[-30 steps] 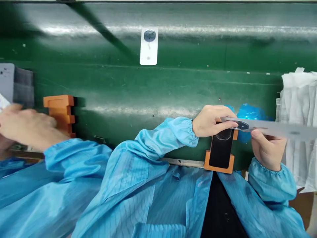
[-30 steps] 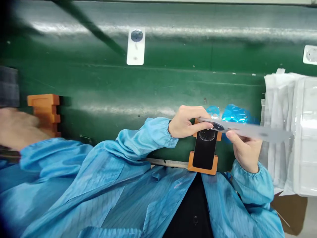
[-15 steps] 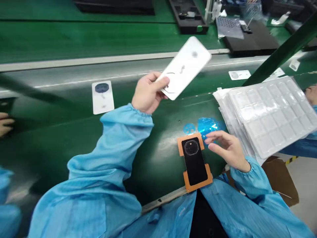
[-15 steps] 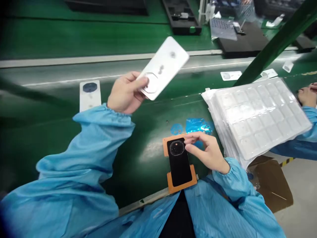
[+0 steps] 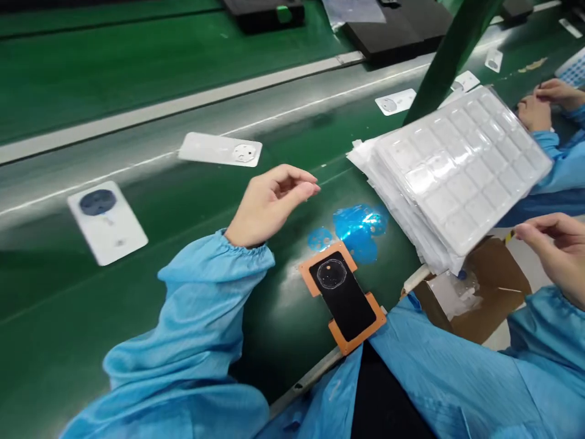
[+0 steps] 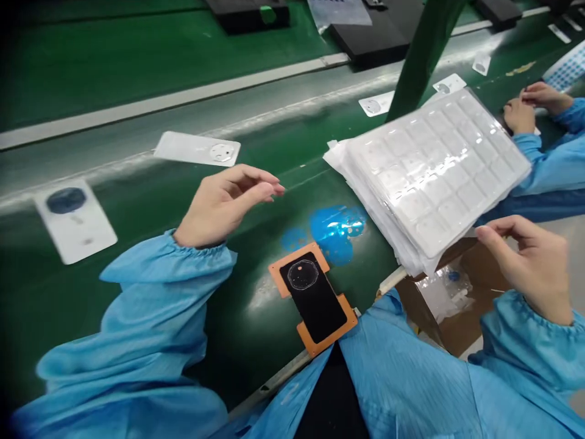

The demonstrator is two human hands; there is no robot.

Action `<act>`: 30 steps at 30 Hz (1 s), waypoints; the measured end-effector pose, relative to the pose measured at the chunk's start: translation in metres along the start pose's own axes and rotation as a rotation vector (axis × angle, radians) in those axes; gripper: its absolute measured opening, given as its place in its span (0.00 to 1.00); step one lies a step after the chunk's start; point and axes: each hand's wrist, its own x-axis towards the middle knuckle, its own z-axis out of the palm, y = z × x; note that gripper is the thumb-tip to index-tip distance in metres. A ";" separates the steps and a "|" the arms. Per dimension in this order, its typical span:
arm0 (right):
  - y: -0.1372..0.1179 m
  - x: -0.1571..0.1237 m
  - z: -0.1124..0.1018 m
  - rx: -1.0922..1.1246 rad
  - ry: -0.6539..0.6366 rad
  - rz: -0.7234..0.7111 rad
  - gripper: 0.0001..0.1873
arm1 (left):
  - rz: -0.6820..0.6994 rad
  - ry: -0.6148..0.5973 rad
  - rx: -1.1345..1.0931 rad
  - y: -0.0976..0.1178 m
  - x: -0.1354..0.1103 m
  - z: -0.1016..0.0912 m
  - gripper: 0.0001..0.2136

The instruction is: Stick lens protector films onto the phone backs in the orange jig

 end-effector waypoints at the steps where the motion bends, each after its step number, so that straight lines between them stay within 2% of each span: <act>1: -0.002 -0.003 0.000 -0.008 -0.104 -0.048 0.07 | 0.007 -0.111 -0.001 0.014 0.001 0.013 0.21; 3: -0.008 -0.010 0.005 0.046 -0.297 -0.187 0.08 | 0.006 -0.317 -0.001 0.034 0.003 0.037 0.21; 4: -0.011 -0.016 0.010 0.087 -0.354 -0.251 0.09 | -0.002 -0.407 0.000 0.040 0.003 0.050 0.21; 6: -0.015 -0.030 0.024 0.105 -0.375 -0.340 0.15 | -0.029 -0.565 -0.010 0.047 0.003 0.074 0.20; 9: -0.015 -0.053 0.047 -0.053 -0.243 -0.374 0.19 | -0.083 -0.742 -0.081 0.048 0.002 0.105 0.19; 12: -0.013 -0.068 0.056 -0.151 -0.147 -0.376 0.11 | -0.149 -0.850 -0.232 0.047 -0.002 0.131 0.17; 16: -0.013 -0.060 0.040 -0.063 -0.032 -0.452 0.05 | -0.316 -0.932 -0.425 0.051 -0.008 0.159 0.20; 19: -0.015 -0.045 0.024 -0.049 0.155 -0.521 0.06 | -0.516 -1.006 -0.592 0.059 -0.008 0.179 0.26; 21: -0.015 -0.038 0.020 -0.077 0.309 -0.526 0.09 | -0.614 -0.967 -0.751 0.067 -0.005 0.194 0.28; 23: -0.016 -0.038 0.025 -0.063 0.478 -0.443 0.09 | -0.637 -0.827 -0.888 0.075 0.002 0.207 0.26; 25: -0.015 -0.043 0.037 0.117 0.622 -0.298 0.09 | -0.620 -0.627 -0.968 0.083 0.012 0.217 0.19; 26: -0.015 -0.046 0.045 0.279 0.651 -0.209 0.12 | -0.610 -0.536 -0.988 0.087 0.017 0.221 0.15; 27: -0.014 -0.048 0.054 0.476 0.620 -0.110 0.16 | -0.598 -0.462 -1.003 0.091 0.021 0.223 0.12; 28: -0.013 -0.048 0.062 0.690 0.520 -0.003 0.22 | -0.585 -0.416 -1.016 0.096 0.025 0.225 0.11; 30: -0.013 -0.044 0.074 1.071 0.196 0.225 0.32 | -0.558 -0.406 -1.041 0.104 0.027 0.226 0.09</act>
